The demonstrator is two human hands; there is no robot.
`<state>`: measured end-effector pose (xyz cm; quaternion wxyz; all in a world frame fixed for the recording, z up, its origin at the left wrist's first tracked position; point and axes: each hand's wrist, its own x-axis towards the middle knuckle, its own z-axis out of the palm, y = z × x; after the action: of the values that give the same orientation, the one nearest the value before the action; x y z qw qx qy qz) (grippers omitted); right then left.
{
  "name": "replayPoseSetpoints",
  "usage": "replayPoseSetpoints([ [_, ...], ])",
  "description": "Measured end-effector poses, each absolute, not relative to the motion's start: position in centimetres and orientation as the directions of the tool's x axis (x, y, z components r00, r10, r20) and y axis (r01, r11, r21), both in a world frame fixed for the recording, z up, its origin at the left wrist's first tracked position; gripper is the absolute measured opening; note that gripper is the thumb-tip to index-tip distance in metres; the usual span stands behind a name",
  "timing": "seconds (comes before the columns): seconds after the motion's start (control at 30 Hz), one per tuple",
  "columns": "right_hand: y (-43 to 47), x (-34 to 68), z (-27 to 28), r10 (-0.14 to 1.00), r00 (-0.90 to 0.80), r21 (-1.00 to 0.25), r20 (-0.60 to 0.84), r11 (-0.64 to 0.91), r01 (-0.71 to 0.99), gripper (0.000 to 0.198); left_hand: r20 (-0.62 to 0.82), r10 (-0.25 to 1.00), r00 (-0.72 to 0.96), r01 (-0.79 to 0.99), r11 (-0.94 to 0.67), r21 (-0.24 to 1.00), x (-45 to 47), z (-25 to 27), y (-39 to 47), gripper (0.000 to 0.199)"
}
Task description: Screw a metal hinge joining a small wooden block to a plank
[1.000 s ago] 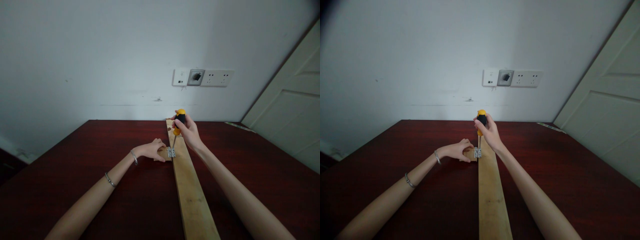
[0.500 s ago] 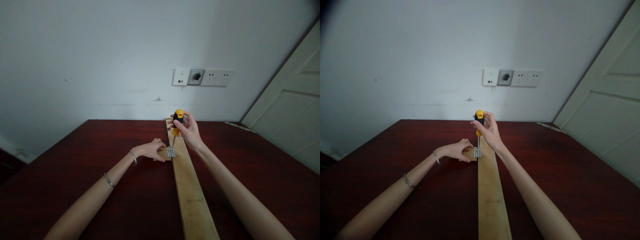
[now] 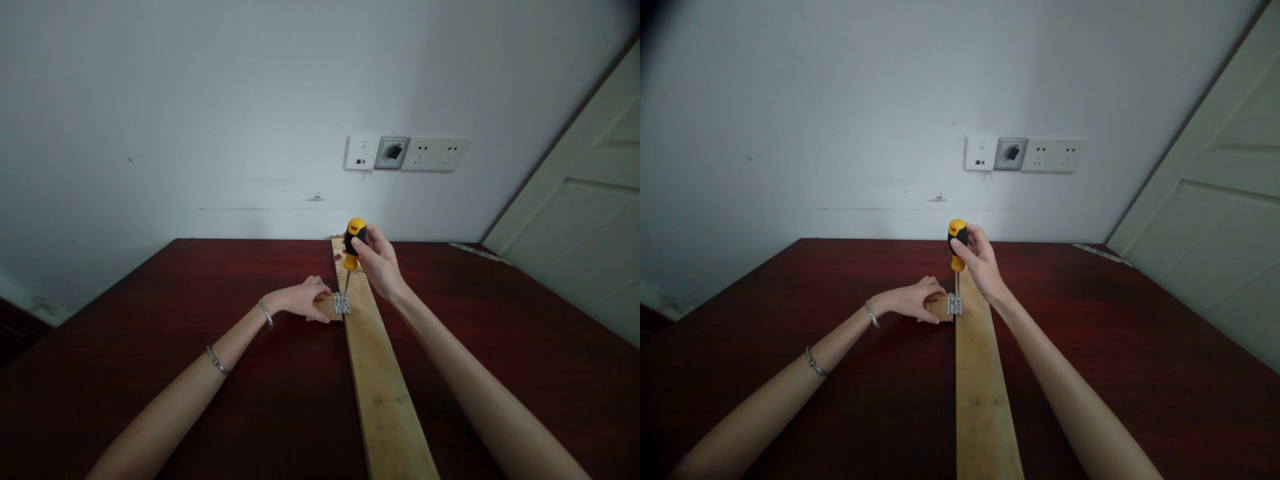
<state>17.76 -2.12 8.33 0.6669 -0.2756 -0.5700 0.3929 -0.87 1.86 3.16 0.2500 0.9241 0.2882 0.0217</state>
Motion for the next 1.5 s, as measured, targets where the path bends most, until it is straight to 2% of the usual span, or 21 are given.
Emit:
replayPoseSetpoints([
  [0.13,-2.3,17.5,8.4,0.828,0.057,-0.806,0.557,0.556,-0.204,0.037,-0.109,0.554,0.826,0.536,-0.710,0.457,-0.8,3.2,1.7,0.060],
  [0.27,-2.5,17.4,8.8,0.829,0.042,-0.816,0.557,0.556,-0.157,0.030,-0.124,0.545,0.829,0.534,-0.709,0.461,-0.8,3.3,1.8,0.063],
  [0.33,-2.5,17.5,8.9,0.831,0.027,-0.813,0.556,0.550,-0.190,0.025,-0.126,0.541,0.831,0.531,-0.707,0.466,-0.9,3.2,1.9,0.064],
  [0.5,-2.0,17.8,8.6,0.853,0.004,-0.808,0.522,0.496,-0.318,0.027,-0.115,0.532,0.839,0.513,-0.703,0.492,-1.0,2.8,2.2,0.066],
  [0.67,-2.0,17.7,8.3,0.838,0.071,-0.810,0.541,0.542,-0.224,0.032,-0.116,0.534,0.838,0.516,-0.703,0.490,-0.9,2.9,2.2,0.065],
  [0.87,-2.7,17.3,8.8,0.826,0.035,-0.813,0.563,0.561,-0.156,0.034,-0.125,0.534,0.837,0.521,-0.705,0.481,-0.8,3.1,2.0,0.065],
  [0.97,-2.6,17.4,8.9,0.832,0.032,-0.807,0.554,0.546,-0.226,0.027,-0.126,0.532,0.838,0.518,-0.700,0.491,-0.9,2.9,2.1,0.067],
  [1.1,-2.2,17.7,8.7,0.853,0.013,-0.810,0.521,0.499,-0.308,0.028,-0.119,0.536,0.836,0.519,-0.698,0.493,-0.9,2.7,2.3,0.068],
  [1.3,-2.1,18.0,8.5,0.825,0.077,-0.804,0.561,0.564,-0.190,0.030,-0.121,0.536,0.836,0.520,-0.701,0.488,-0.9,2.4,2.4,0.068],
  [1.5,-2.7,18.2,9.5,0.808,-0.009,-0.804,0.590,0.586,-0.102,0.037,-0.117,0.530,0.840,0.514,-0.708,0.485,-1.0,2.4,2.5,0.067],
])
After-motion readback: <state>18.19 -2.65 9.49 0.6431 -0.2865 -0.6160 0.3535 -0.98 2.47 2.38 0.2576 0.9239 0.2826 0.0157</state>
